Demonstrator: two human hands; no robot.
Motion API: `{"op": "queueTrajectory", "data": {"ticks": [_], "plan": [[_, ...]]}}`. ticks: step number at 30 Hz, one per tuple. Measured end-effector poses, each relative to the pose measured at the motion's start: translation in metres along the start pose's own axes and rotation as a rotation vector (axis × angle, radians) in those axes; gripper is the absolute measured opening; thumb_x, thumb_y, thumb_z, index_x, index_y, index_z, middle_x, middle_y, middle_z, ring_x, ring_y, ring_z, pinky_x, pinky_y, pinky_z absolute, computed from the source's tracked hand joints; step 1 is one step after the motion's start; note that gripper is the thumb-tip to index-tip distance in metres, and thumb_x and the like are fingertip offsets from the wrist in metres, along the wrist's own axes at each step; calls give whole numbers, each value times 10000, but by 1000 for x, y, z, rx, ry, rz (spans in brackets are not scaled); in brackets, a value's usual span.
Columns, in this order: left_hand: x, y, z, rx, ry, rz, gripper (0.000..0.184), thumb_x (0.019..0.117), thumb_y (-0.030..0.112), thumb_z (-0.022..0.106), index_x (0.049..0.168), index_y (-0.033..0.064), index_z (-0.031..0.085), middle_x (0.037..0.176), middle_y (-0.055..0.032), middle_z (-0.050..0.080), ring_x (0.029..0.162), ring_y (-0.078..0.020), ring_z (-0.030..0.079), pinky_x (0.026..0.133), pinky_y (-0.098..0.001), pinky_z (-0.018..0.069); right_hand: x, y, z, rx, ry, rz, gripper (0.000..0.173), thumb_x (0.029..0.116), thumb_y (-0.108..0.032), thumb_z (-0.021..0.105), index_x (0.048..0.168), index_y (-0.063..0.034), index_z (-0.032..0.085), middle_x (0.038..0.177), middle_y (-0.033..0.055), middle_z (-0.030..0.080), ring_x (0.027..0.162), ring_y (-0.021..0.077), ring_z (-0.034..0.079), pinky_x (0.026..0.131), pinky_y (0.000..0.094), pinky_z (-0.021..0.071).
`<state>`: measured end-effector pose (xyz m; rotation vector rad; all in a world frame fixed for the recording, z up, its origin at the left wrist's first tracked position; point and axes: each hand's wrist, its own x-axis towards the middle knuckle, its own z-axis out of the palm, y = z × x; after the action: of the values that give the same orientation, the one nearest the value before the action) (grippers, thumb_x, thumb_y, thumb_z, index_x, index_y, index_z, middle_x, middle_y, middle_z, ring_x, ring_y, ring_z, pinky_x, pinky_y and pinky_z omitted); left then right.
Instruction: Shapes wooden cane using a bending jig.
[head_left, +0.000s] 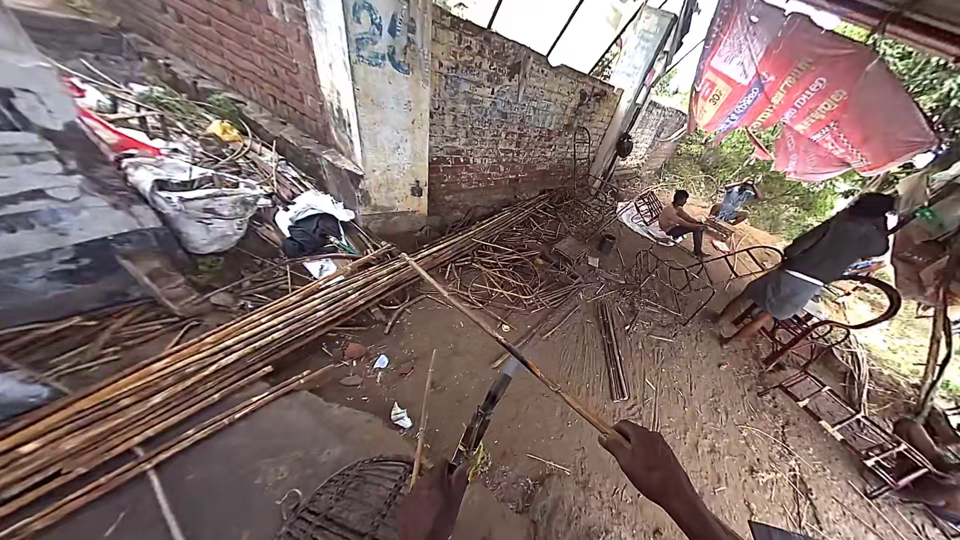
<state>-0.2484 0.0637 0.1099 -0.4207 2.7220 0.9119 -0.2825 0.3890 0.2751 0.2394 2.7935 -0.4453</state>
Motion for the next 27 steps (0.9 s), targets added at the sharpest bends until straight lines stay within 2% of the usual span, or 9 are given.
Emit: {"op": "queueTrajectory", "data": {"ticks": [9, 12, 14, 18, 21, 23, 25, 26, 27], "plan": [[-2, 3, -6, 37, 4, 45, 517, 1046, 521, 496, 1162, 60, 700, 1038, -191, 728, 1008, -379, 708, 863, -618, 544, 14, -38, 7, -64, 36, -18, 443, 1025, -570, 508, 1217, -193, 640, 999, 130, 717, 973, 347, 705, 799, 568, 555], [-6, 8, -9, 93, -4, 36, 495, 1057, 486, 487, 1206, 57, 685, 1112, -199, 718, 1071, -379, 695, 908, -597, 537, -13, -19, 5, -79, 8, 11, 507, 1033, -602, 440, 1261, -184, 615, 1016, 140, 712, 996, 356, 701, 819, 575, 547], [-6, 10, -7, 111, 7, 37, 472, 1057, 462, 504, 1207, 53, 687, 1146, -196, 712, 1108, -377, 683, 933, -583, 533, -39, 13, 9, -91, 42, 47, 581, 1008, -661, 428, 1238, -171, 640, 985, 140, 721, 974, 354, 708, 803, 572, 545], [-6, 9, 1, 174, 79, 93, 427, 1051, 400, 543, 1200, 29, 693, 1186, -206, 700, 1151, -378, 667, 970, -577, 519, -105, 93, 12, -176, 157, 68, 718, 968, -763, 373, 1045, -116, 676, 823, 149, 695, 841, 365, 713, 703, 563, 542], [-5, 6, 6, 232, 107, 117, 418, 1055, 388, 525, 1197, 33, 693, 1214, -203, 691, 1159, -390, 659, 973, -602, 512, -164, 157, -2, -225, 270, 28, 736, 971, -760, 370, 996, -92, 679, 760, 159, 686, 767, 382, 717, 654, 582, 546], [-11, 10, 4, 319, 166, 154, 416, 1051, 388, 532, 1219, 44, 696, 1261, -230, 670, 1194, -433, 635, 975, -630, 507, -201, 204, -13, -263, 416, -11, 696, 976, -736, 394, 909, -103, 676, 692, 138, 666, 682, 365, 708, 577, 566, 540], [-39, 38, -11, 300, 358, 359, 445, 1000, 339, 638, 1324, 35, 661, 1388, -309, 564, 1278, -560, 517, 1008, -740, 423, -239, 253, -28, -307, 556, -82, 654, 981, -703, 426, 820, -111, 652, 608, 112, 616, 574, 337, 674, 487, 537, 511], [-59, 73, -25, 283, 477, 526, 573, 975, 411, 656, 1403, 35, 603, 1452, -316, 510, 1325, -582, 463, 1044, -754, 373, -256, 277, -41, -326, 623, -113, 646, 979, -699, 438, 781, -116, 634, 569, 96, 586, 521, 318, 645, 448, 519, 486], [-80, 118, -40, 323, 600, 722, 722, 953, 560, 602, 1442, 31, 552, 1475, -300, 500, 1341, -567, 461, 1069, -733, 360, -273, 301, -56, -344, 676, -135, 650, 977, -706, 438, 753, -123, 618, 543, 82, 560, 480, 298, 616, 415, 502, 460]]}}
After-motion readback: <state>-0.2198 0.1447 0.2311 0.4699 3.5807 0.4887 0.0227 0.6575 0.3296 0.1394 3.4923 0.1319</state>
